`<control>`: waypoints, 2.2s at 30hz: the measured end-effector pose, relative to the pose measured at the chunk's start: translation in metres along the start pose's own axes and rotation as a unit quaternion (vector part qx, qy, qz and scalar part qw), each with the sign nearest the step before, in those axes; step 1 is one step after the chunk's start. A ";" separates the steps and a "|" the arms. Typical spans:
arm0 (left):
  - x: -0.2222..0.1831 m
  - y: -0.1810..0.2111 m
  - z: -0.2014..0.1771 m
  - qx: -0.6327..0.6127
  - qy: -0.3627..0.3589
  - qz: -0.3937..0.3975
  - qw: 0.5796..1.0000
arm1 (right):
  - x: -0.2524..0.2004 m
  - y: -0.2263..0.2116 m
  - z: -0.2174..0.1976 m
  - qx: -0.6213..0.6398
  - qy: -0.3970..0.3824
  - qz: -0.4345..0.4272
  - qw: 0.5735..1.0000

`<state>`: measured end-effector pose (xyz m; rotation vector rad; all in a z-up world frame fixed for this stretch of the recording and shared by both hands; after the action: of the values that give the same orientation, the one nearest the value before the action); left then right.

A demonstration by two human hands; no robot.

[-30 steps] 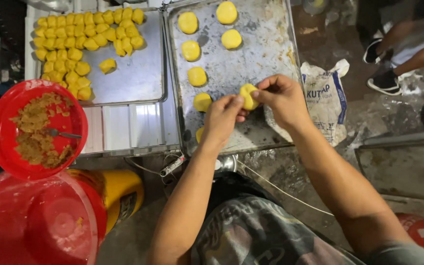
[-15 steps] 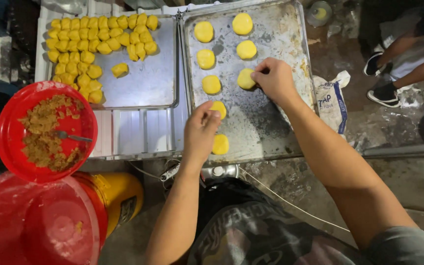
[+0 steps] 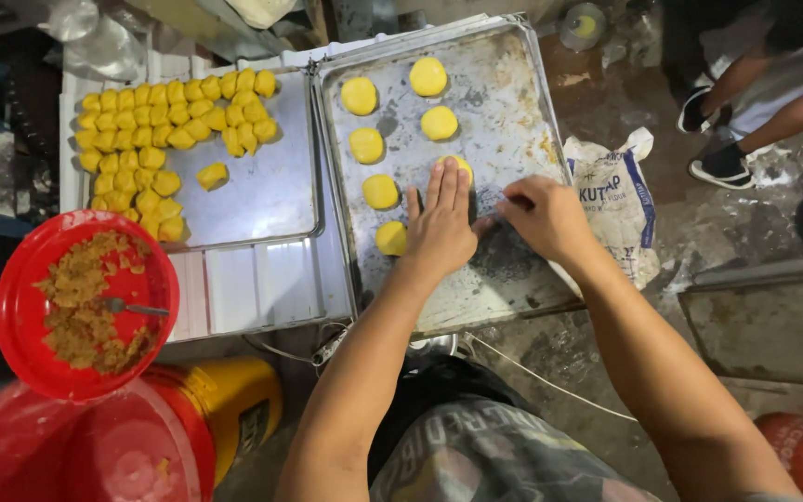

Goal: Filling small dough portions with a mixture and placing them on a baking tray.

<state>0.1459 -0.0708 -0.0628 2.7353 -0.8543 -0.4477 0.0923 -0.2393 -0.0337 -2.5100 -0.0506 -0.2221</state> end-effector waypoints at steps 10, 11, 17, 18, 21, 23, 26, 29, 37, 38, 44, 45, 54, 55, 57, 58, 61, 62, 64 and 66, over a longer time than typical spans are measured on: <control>0.028 -0.061 -0.018 -0.078 0.232 0.074 0.967 | -0.008 0.024 0.026 0.022 0.005 -0.062 0.998; 0.023 -0.088 -0.025 -0.073 0.235 0.059 0.967 | -0.011 0.022 0.025 0.031 -0.003 -0.073 0.997; -0.021 -0.314 -0.022 -0.228 0.382 0.017 0.896 | -0.061 -0.038 -0.025 0.254 0.029 0.181 0.950; -0.033 -0.338 -0.033 -0.206 0.392 -0.028 0.896 | -0.077 -0.039 -0.029 0.285 0.064 0.203 0.934; -0.046 -0.375 -0.064 -0.091 0.383 -0.094 0.915 | -0.126 -0.042 -0.024 0.318 0.121 0.237 0.910; -0.037 -0.390 -0.063 -0.004 0.357 -0.106 0.928 | -0.159 -0.054 -0.015 0.312 0.146 0.255 0.904; -0.015 -0.419 -0.051 0.076 0.280 -0.119 0.950 | -0.174 -0.107 -0.005 0.245 0.184 0.308 0.901; -0.028 -0.409 -0.061 0.008 0.335 -0.069 0.940 | -0.157 -0.179 0.003 0.258 0.160 0.326 0.895; -0.228 -0.276 -0.085 -0.578 0.382 -0.039 0.720 | -0.018 -0.294 0.144 0.394 0.024 -0.058 0.917; -0.249 -0.266 -0.090 -0.574 0.398 -0.051 0.714 | -0.010 -0.323 0.156 0.398 0.006 -0.069 0.915; -0.308 -0.280 -0.058 -0.642 0.522 -0.148 0.542 | -0.004 -0.406 0.248 0.440 -0.137 -0.142 0.876; -0.317 -0.284 -0.057 -0.536 0.599 -0.168 0.571 | -0.009 -0.413 0.260 0.488 -0.169 -0.100 0.851; -0.387 -0.366 -0.037 -0.596 0.609 -0.212 0.478 | 0.045 -0.386 0.380 0.661 -0.262 0.180 0.680; -0.405 -0.371 -0.046 -0.505 0.634 -0.202 0.550 | 0.065 -0.366 0.403 0.632 -0.272 0.181 0.703; -0.425 -0.398 -0.023 -0.488 0.648 -0.242 0.532 | 0.089 -0.391 0.405 0.574 -0.230 0.069 0.783; -0.435 -0.410 -0.011 -0.469 0.662 -0.280 0.514 | 0.101 -0.406 0.402 0.504 -0.182 -0.048 0.843; -0.452 -0.429 0.009 -0.580 0.606 -0.312 0.447 | 0.130 -0.475 0.401 0.256 -0.085 -0.311 0.911; -0.448 -0.430 0.009 -0.581 0.607 -0.311 0.443 | 0.143 -0.473 0.419 0.253 -0.087 -0.313 0.911; -0.435 -0.429 0.013 -0.727 0.538 -0.265 0.334 | 0.155 -0.480 0.453 0.028 -0.020 -0.566 0.824; -0.426 -0.420 0.006 -0.739 0.541 -0.251 0.315 | 0.155 -0.477 0.460 -0.009 -0.059 -0.578 0.814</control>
<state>0.0249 0.5131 -0.1085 0.7627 0.6766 0.4470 0.2707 0.4143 -0.0996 -2.1599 -1.6311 -0.5315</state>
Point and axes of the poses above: each hand's wrist, its own x-axis towards the middle knuckle, its own z-axis out of the palm, y = z × x, the point moved 3 cm from there along x, towards the middle knuckle, and after that the axes turned 6 degrees about -y, right-handed, at the moved point
